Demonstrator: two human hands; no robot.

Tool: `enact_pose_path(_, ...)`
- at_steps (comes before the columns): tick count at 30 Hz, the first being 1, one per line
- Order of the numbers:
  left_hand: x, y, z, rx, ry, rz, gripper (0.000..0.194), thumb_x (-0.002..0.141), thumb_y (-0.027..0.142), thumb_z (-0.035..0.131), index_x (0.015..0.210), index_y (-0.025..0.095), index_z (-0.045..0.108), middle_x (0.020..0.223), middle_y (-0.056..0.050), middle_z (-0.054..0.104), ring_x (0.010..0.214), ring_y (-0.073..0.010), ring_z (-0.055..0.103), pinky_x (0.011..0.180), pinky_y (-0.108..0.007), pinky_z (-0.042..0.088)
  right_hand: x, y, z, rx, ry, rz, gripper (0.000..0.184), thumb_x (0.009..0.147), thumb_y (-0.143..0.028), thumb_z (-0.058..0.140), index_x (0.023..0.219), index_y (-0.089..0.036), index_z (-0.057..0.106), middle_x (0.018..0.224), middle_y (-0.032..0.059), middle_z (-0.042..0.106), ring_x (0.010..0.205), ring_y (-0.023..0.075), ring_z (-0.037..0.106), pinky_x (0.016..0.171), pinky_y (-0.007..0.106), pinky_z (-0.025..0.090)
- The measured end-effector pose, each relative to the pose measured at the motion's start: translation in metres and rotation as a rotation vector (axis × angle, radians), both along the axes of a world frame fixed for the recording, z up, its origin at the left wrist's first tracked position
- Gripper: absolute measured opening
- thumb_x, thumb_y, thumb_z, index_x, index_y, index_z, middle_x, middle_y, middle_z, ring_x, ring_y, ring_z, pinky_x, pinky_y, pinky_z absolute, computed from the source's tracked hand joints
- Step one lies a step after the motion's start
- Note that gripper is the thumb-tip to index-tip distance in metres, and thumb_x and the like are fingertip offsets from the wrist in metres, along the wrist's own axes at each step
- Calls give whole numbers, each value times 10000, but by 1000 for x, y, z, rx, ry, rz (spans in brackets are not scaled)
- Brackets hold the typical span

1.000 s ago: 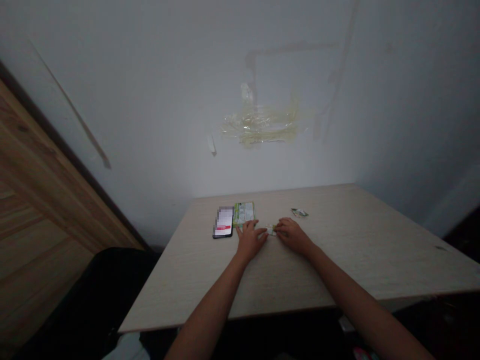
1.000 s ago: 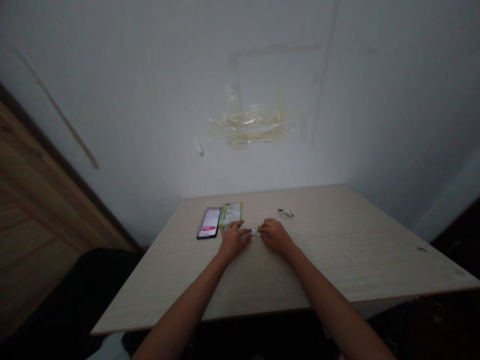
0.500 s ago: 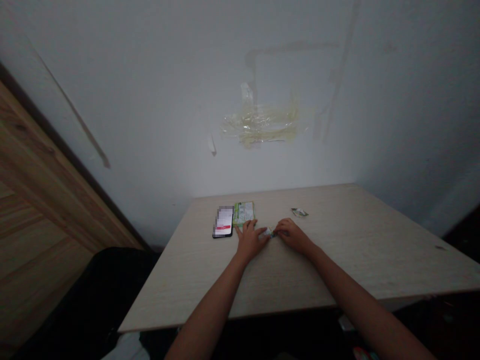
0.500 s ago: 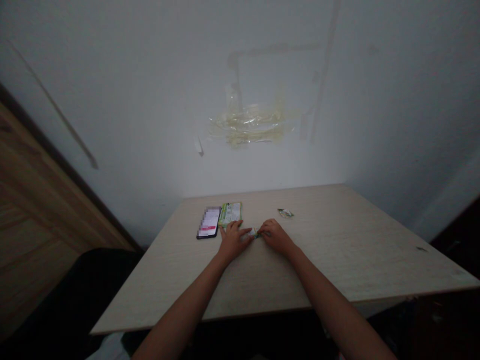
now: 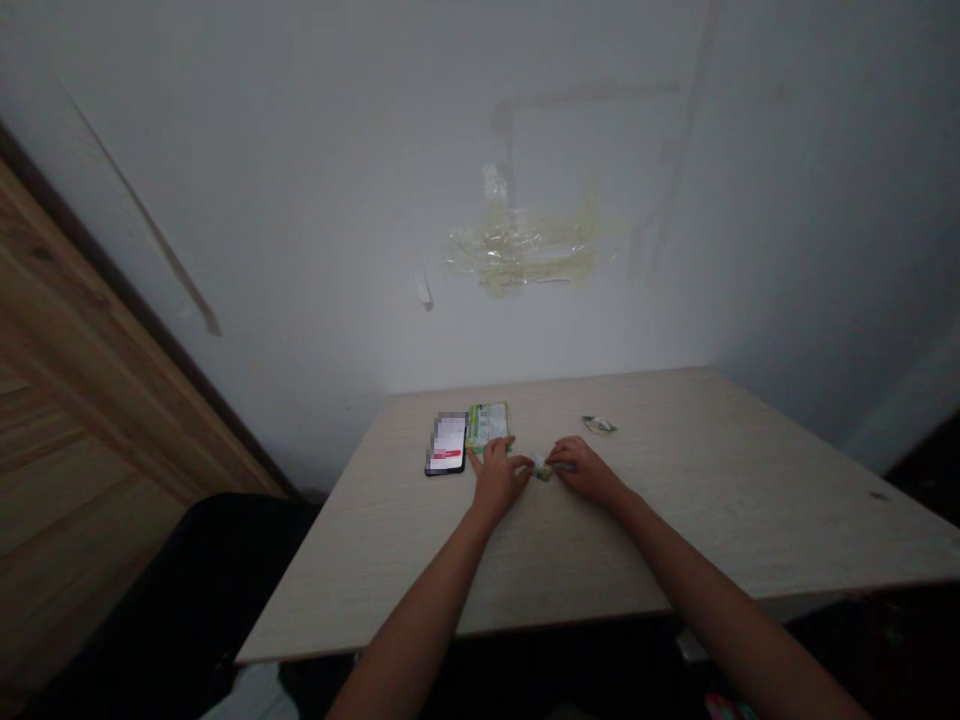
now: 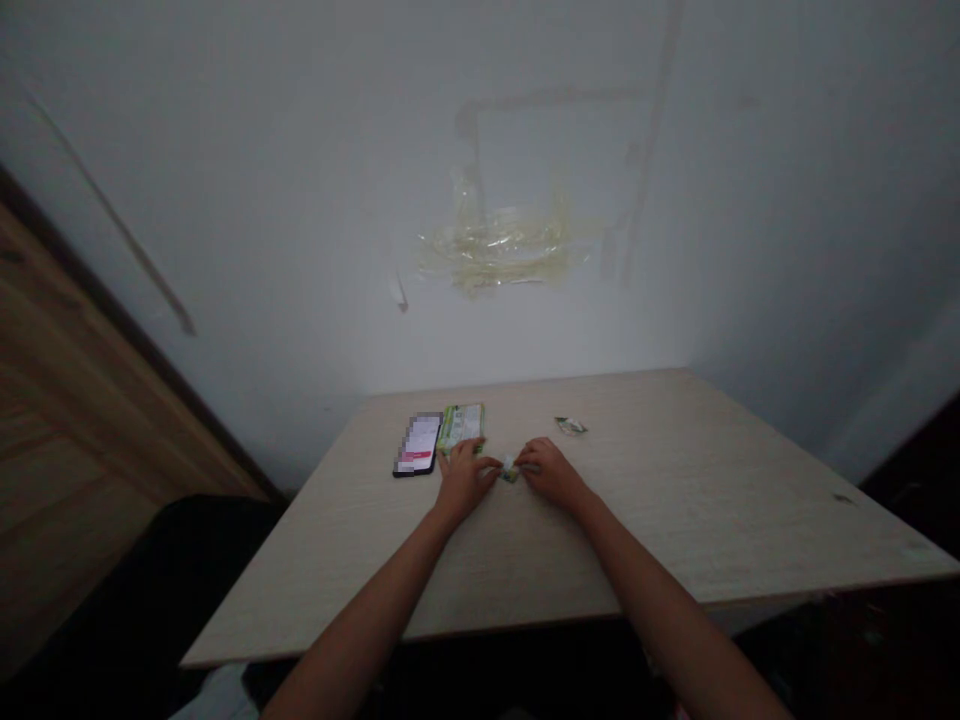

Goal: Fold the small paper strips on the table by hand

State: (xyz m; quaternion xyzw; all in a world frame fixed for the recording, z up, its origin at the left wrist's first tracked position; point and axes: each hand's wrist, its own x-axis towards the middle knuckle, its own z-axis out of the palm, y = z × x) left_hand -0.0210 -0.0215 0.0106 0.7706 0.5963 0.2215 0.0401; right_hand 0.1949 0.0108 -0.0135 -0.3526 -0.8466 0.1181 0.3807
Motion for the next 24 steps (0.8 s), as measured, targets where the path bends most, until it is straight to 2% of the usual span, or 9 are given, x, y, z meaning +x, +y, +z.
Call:
enact_pose_path(5, -1, 2, -4, -39, 4, -20, 268, 835, 513, 665, 1089, 452, 725, 1507, -14, 446, 1405, -328, 312, 1114, -747, 26, 1, 4, -4, 18, -12, -36, 143, 806, -144, 688, 897, -217, 771, 930, 82, 709, 961, 235, 613, 921, 410, 473)
enact_pose_path(11, -2, 4, -5, -66, -10, -21, 298, 809, 524, 687, 1100, 467, 718, 1502, -5, 453, 1409, -336, 304, 1112, -750, 13, 3, 9, -6, 3, -48, -40, 82, 806, -182, 727, 862, -224, 770, 915, 70, 722, 984, 236, 603, 941, 406, 445)
enact_pose_path(18, -2, 3, -3, -53, -47, -29, 246, 831, 520, 673, 1052, 435, 742, 1469, -28, 478, 1390, -324, 329, 1108, -746, 45, 3, 8, -3, -27, -77, -61, 75, 827, -180, 694, 845, -211, 761, 896, 73, 719, 1000, 233, 598, 929, 392, 443)
enact_pose_path(24, -2, 2, 0, 24, -106, -37, 116, 848, 404, 697, 912, 347, 774, 1346, -38, 563, 1315, -294, 422, 1118, -728, 35, -1, 5, 0, -22, -101, -114, 98, 858, -166, 643, 839, -184, 738, 920, 85, 694, 974, 228, 588, 916, 387, 446)
